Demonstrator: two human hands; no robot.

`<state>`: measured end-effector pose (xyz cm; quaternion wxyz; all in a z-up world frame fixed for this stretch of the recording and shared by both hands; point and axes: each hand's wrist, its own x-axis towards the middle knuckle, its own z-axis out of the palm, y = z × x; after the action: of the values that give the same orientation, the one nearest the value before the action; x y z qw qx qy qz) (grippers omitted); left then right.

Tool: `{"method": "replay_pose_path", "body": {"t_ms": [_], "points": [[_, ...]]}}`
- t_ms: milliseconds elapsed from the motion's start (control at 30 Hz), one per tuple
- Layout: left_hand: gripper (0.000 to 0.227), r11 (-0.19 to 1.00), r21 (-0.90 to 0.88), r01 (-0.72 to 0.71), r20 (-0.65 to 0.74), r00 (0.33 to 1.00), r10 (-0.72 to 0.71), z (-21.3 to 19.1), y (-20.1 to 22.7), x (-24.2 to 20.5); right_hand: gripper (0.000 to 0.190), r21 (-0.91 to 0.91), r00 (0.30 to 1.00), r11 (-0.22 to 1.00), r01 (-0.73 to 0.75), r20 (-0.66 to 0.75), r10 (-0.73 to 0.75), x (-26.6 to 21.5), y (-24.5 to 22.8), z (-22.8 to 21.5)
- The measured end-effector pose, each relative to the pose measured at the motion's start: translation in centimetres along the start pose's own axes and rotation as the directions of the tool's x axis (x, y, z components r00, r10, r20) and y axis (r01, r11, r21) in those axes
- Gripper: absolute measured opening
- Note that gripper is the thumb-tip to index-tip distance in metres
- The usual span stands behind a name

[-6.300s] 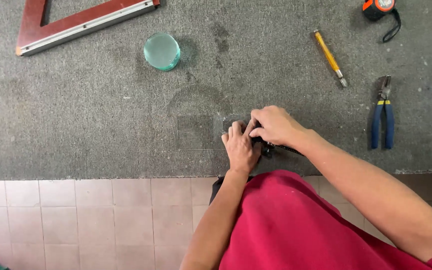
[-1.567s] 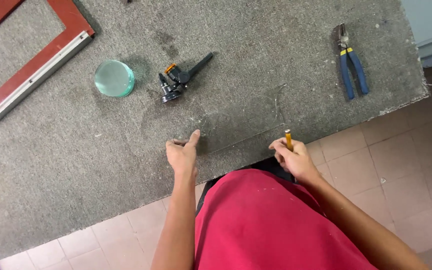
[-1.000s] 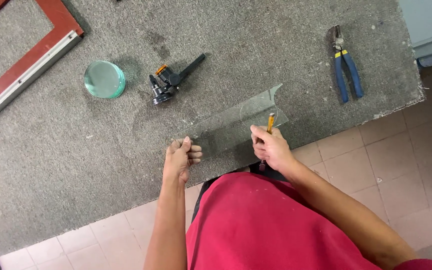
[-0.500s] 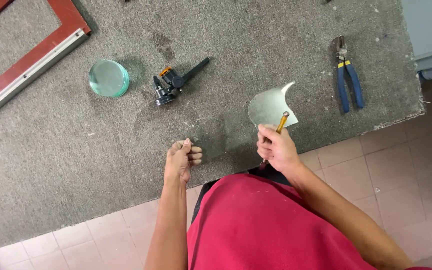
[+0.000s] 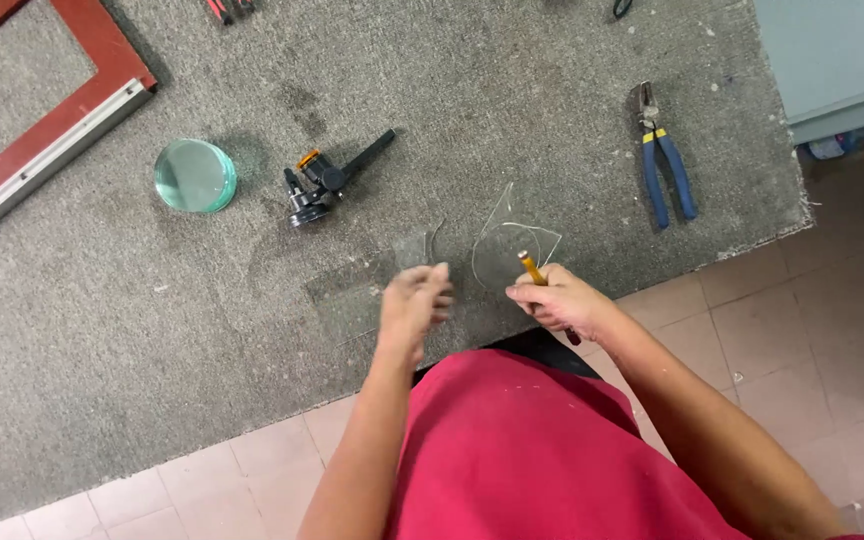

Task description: Using a circular glass cutter and pliers to cut a circular shape from a glass pane

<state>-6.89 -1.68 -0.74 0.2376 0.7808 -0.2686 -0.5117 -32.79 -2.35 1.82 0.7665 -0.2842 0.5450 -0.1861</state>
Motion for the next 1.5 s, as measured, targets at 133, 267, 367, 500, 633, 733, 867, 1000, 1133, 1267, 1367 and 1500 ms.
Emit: {"method": "replay_pose_path", "body": {"t_ms": [133, 267, 367, 500, 633, 733, 867, 1000, 1133, 1267, 1367, 1500], "points": [[0.037, 0.805, -0.447, 0.389, 0.526, 0.843, -0.115, 8.4, -1.4, 1.5, 0.037, -0.108, 0.999, 0.994, -0.001, 0.043, 0.006, -1.2, -1.2, -1.2], [0.004, 0.875, -0.43, 0.223, 0.329, 0.941, -0.078, 7.9, 0.5, 0.2, 0.026, -0.33, 0.952, 0.932, 0.148, -0.207, -0.224, -2.5, -4.2, -5.0], [0.004, 0.923, -0.366, 0.118, 0.222, 0.974, -0.036, 7.7, -0.8, 1.2, 0.021, -0.686, 0.849, 0.725, -0.058, -0.417, -0.326, 0.1, -7.3, -8.8], [0.002, 0.967, -0.245, 0.068, 0.178, 0.984, -0.024, 9.7, -1.3, -0.1, 0.037, -0.86, 0.786, 0.505, 0.065, -0.267, -0.557, 7.7, -9.3, -12.1], [0.006, 0.973, -0.213, 0.089, 0.157, 0.986, -0.056, 9.9, 0.4, -2.2, 0.049, -0.956, 0.636, 0.288, -0.046, -0.251, -0.729, 7.0, -11.9, -12.3], [0.004, 0.975, -0.205, 0.089, 0.161, 0.985, -0.056, 9.5, 1.3, -3.4, 0.064, -0.92, 0.61, 0.326, -0.219, -0.39, -0.69, 1.5, -11.7, -13.3], [0.006, 0.983, -0.179, 0.05, 0.186, 0.982, -0.016, 10.1, -0.3, -3.2, 0.062, -0.904, 0.647, 0.393, -0.168, -0.402, -0.648, 0.3, -4.9, -19.7], [0.011, 0.992, -0.128, 0.021, 0.234, 0.972, 0.009, 9.9, 0.1, -4.4, 0.048, -0.867, 0.654, 0.456, -0.202, -0.466, -0.596, 1.0, -3.2, -22.3], [0.013, 0.988, 0.11, -0.109, 0.253, 0.964, 0.078, 9.0, 0.5, -3.8, 0.016, -0.844, 0.585, 0.53, -0.077, -0.469, -0.662, -2.3, 1.7, -21.5], [0.018, 0.992, 0.06, -0.113, 0.328, 0.941, 0.088, 8.8, -0.1, -4.2, 0.012, -0.83, 0.443, 0.536, 0.156, -0.426, -0.789, -12.3, 9.1, -12.3], [0.015, 0.985, 0.069, -0.158, 0.375, 0.919, 0.121, 9.9, 0.1, -4.7, 0.023, -0.441, 0.632, 0.885, 0.147, -0.646, -0.427, -15.0, 16.1, -5.4], [0.031, 0.664, 0.6, -0.447, 0.371, 0.89, 0.265, 9.9, -0.1, -3.7, 0.016, -0.381, 0.744, 0.916, 0.123, -0.575, -0.339, -14.7, 23.8, -3.8]]}}
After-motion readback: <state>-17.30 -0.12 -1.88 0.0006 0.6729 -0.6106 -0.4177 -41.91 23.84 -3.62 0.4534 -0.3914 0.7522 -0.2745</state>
